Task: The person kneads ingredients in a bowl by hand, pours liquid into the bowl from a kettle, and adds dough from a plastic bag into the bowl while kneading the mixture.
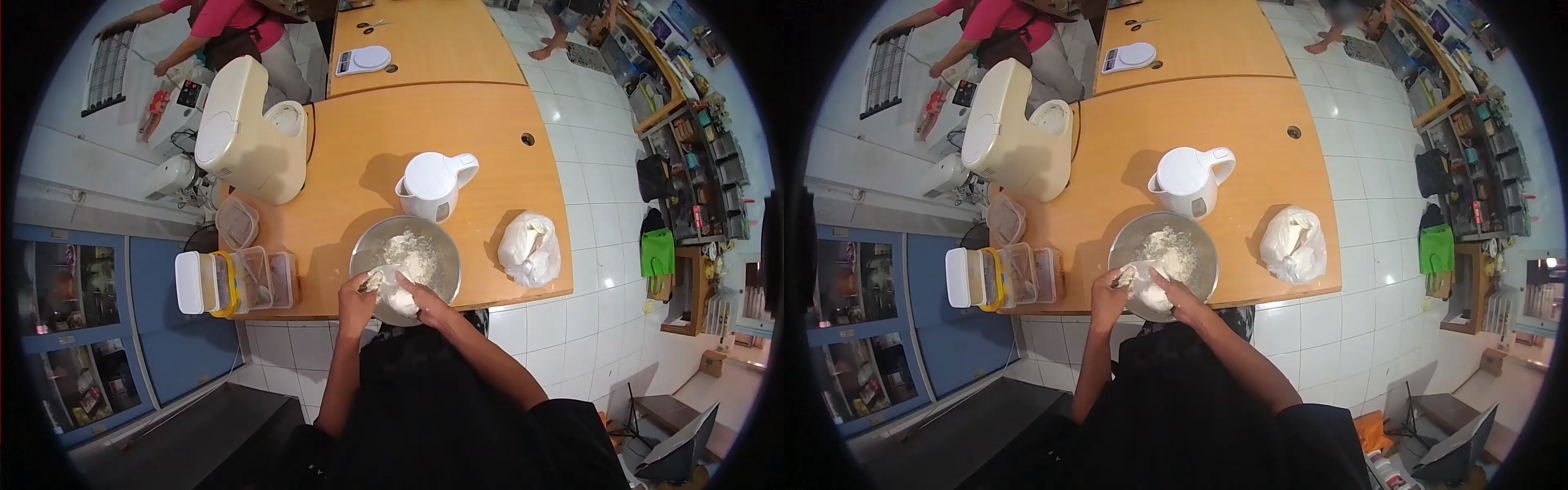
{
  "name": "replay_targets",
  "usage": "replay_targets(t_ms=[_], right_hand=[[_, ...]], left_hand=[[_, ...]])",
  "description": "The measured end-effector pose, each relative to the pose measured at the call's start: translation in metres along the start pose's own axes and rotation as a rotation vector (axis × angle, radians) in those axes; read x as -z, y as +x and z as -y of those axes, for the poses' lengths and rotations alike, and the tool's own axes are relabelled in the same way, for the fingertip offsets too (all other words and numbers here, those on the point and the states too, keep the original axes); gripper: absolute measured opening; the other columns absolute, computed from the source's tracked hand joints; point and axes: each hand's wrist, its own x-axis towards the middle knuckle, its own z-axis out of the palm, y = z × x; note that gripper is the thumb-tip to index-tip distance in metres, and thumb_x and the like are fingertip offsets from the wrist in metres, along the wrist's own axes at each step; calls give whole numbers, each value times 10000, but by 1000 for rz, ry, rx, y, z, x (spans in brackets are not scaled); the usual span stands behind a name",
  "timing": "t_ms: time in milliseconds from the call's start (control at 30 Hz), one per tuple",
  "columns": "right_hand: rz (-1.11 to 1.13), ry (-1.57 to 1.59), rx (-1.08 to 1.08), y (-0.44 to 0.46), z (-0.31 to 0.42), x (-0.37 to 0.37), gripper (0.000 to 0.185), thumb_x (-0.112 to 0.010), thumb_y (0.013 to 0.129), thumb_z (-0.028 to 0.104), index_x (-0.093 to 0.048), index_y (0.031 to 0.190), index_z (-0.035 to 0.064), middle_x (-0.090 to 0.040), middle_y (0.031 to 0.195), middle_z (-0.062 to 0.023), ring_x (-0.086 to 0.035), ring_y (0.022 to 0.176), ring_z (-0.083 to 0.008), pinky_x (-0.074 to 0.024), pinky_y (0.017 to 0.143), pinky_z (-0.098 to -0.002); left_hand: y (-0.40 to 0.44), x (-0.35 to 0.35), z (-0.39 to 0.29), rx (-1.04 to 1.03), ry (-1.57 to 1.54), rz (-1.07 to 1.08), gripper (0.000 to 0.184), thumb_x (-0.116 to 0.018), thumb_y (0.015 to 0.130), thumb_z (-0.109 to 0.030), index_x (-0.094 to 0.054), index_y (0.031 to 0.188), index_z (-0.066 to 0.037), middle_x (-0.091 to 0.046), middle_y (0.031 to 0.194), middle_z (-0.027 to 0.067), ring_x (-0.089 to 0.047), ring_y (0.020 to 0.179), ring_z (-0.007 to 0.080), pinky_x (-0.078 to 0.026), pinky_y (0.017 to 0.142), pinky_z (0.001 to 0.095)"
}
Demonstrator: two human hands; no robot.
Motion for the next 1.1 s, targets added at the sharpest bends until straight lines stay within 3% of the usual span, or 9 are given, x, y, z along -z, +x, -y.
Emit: replay_targets(t_ms=[67, 267, 467, 667, 767, 967, 1100], right_hand=[[-4, -17, -4, 2, 1, -1, 630, -613, 963, 459, -488, 1380, 4, -612, 1294, -111, -604, 1148, -209, -475, 987, -372], [11, -7, 18, -2, 3, -3, 629, -597, 965, 481, -502, 1373, 12, -609, 1305, -99, -592, 1172, -209, -463, 1007, -371], [-34, -36, 26, -5, 5, -8, 639, -604, 965, 467, -482, 1395, 9, -593, 1332, -103, -578, 1196, -211, -450, 1026, -368], [10, -9, 56, -5, 6, -6, 636, -601, 971, 452, -473, 1402, 2, -594, 1333, -110, -590, 1182, -210, -462, 1018, -369], [-16, -14, 44, -9, 5, -7, 622, -594, 975, 450, -482, 1398, 7, -596, 1335, -107, -597, 1176, -212, -468, 1013, -372], [-7, -8, 21, -5, 3, 6, 606, -591, 974, 455, -498, 1391, 26, -595, 1343, -98, -600, 1181, -215, -473, 1011, -374], [3, 37, 13, -3, 4, 10, 599, -594, 974, 450, -503, 1381, 20, -601, 1329, -95, -606, 1167, -211, -484, 996, -369]], left_hand=[[3, 1, 5, -7, -8, -20, 279, -602, 793, 12, -701, 1053, 28, -731, 874, 158, -693, 784, 188, -533, 723, 322], [3, -2, 25, -3, 61, -61, 335, -598, 783, -8, -662, 1110, 28, -711, 948, 204, -699, 855, 289, -524, 754, 371], [5, -2, 15, -42, -4, -40, 225, -603, 786, -14, -644, 1002, 31, -685, 880, 221, -696, 850, 317, -517, 750, 382], [1, 1, 1, 13, 181, -74, 232, -611, 816, -70, -650, 1027, 21, -692, 908, 233, -687, 880, 380, -515, 766, 414], [2, 2, -9, 34, 95, -180, 249, -607, 827, -85, -645, 1050, 19, -694, 932, 239, -682, 900, 399, -513, 774, 429], [7, 14, -9, 95, 113, -137, 266, -591, 830, -57, -632, 1082, 19, -699, 918, 227, -696, 868, 367, -521, 750, 414], [16, 8, 22, 44, 150, -136, 249, -580, 844, -44, -635, 1076, 26, -697, 905, 210, -691, 828, 297, -520, 737, 385]])
